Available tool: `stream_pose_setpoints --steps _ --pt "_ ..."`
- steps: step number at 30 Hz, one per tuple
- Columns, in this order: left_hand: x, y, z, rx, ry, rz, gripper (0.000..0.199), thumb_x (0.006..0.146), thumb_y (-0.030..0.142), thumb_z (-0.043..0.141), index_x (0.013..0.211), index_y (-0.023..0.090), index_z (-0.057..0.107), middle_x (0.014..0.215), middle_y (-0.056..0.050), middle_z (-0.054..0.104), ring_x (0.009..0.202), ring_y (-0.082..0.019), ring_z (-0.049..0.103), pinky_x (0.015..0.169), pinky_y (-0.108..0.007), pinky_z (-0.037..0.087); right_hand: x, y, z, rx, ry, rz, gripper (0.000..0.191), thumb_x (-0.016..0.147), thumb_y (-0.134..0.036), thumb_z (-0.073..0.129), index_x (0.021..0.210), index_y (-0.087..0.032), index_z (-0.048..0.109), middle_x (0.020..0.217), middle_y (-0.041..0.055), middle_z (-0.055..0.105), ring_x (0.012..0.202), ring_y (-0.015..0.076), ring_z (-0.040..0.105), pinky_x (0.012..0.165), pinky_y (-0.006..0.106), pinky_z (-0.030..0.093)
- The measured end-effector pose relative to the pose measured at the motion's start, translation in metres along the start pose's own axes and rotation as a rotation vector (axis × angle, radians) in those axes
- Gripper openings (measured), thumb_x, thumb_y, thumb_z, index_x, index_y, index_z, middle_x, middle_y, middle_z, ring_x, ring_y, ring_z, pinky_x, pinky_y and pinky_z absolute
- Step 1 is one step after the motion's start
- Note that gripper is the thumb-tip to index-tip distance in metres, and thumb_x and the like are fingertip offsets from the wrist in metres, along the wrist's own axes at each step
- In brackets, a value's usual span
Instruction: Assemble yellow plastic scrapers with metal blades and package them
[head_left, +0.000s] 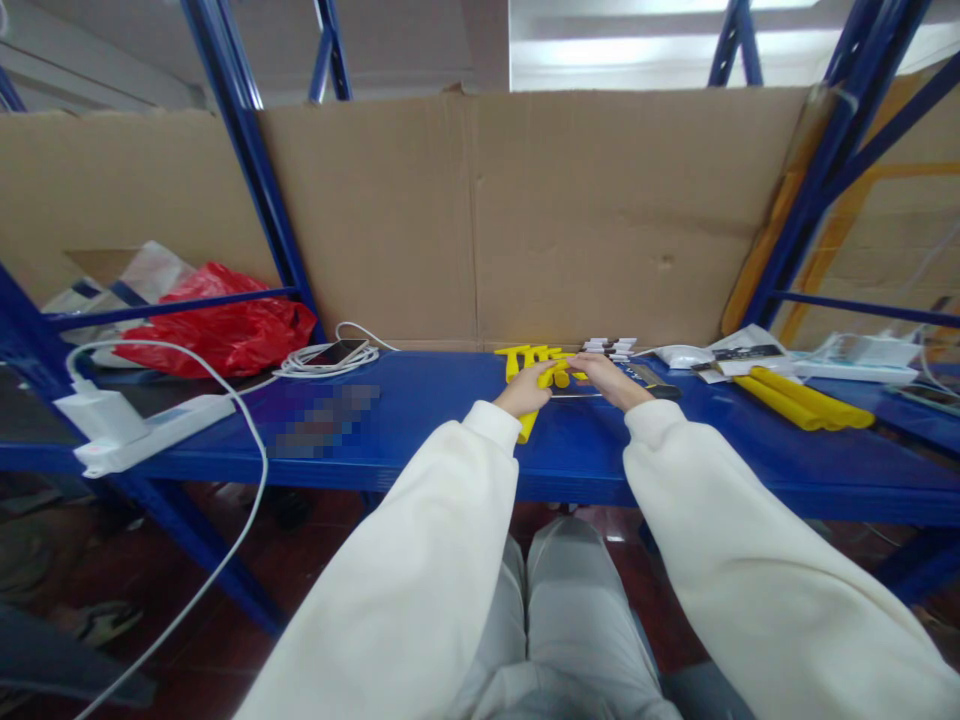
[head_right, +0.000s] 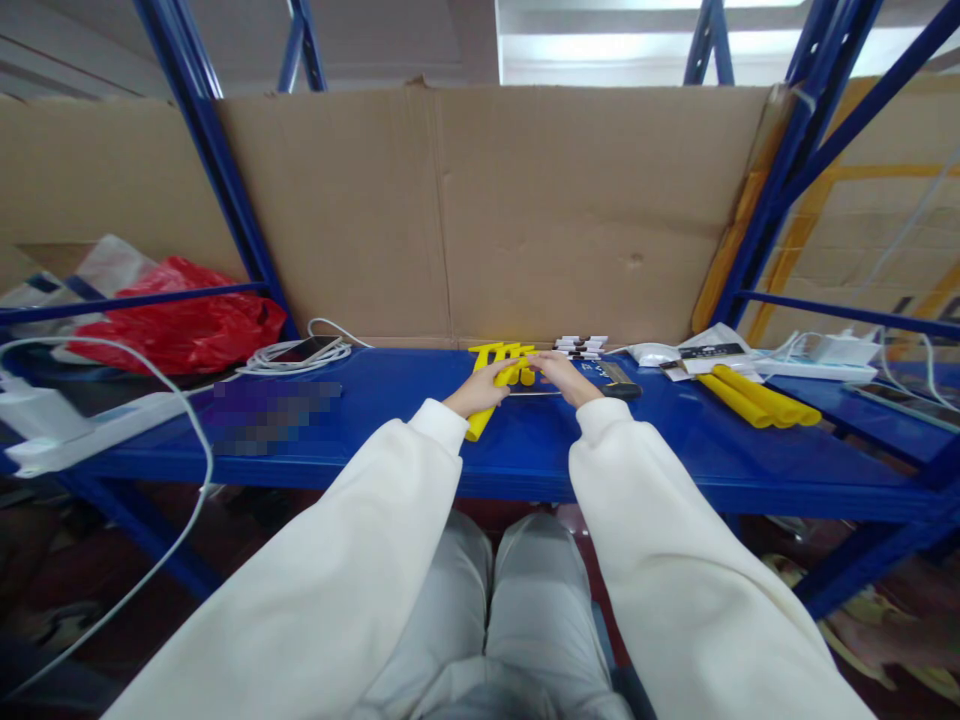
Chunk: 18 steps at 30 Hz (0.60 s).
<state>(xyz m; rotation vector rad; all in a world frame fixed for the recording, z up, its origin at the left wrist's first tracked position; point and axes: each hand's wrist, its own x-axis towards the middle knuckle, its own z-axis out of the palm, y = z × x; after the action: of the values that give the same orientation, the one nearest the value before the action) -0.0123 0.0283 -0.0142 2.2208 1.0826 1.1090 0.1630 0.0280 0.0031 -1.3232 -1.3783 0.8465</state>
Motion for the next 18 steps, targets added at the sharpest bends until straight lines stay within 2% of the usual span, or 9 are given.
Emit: stream_pose_setpoints --steps 3,6,11,18 --pt "0.0001 -0.0006 -0.0013 -0.001 -0.063 -0.008 0.068 0.078 0.007 0.065 0.142 0.027 0.066 0.139 -0.007 0.071 0.133 -0.027 0.062 0.117 -0.045 0.047 -0.0015 0.0002 -0.0009 -0.018 -0.016 -0.030 0.015 0.082 -0.032 0.068 0.072 -0.021 0.065 0.093 0.0059 0.074 0.099 0.0213 0.067 0.083 0.031 0.051" --pt "-0.0001 0.0011 -0.0034 -0.015 -0.076 0.003 0.070 0.077 0.008 0.064 0.144 0.029 0.064 0.139 -0.006 0.071 0.133 -0.027 0.062 0.117 -0.045 0.047 -0.0027 0.0004 -0.0018 -0.051 -0.025 -0.072 0.016 0.085 -0.033 0.066 0.075 -0.021 0.068 0.092 0.0055 0.074 0.099 0.0208 0.067 0.081 0.029 0.051" --pt "-0.0020 0.0064 -0.0077 -0.032 -0.078 -0.068 0.079 0.073 0.002 0.062 0.149 0.022 0.059 0.143 -0.010 0.068 0.131 -0.027 0.064 0.116 -0.041 0.048 -0.0027 0.0005 -0.0021 -0.061 -0.052 -0.160 0.018 0.084 -0.037 0.072 0.082 -0.020 0.074 0.092 0.0064 0.076 0.101 0.0229 0.067 0.086 0.032 0.053" --pt "-0.0017 0.0080 -0.0079 -0.189 0.027 -0.192 0.079 0.070 -0.004 0.059 0.146 0.020 0.057 0.127 -0.011 0.075 0.112 -0.024 0.072 0.102 -0.038 0.057 -0.0018 0.0035 0.0011 -0.102 -0.123 -0.255 0.027 0.079 -0.031 0.077 0.104 -0.024 0.083 0.120 0.0071 0.077 0.120 0.0286 0.065 0.105 0.047 0.051"
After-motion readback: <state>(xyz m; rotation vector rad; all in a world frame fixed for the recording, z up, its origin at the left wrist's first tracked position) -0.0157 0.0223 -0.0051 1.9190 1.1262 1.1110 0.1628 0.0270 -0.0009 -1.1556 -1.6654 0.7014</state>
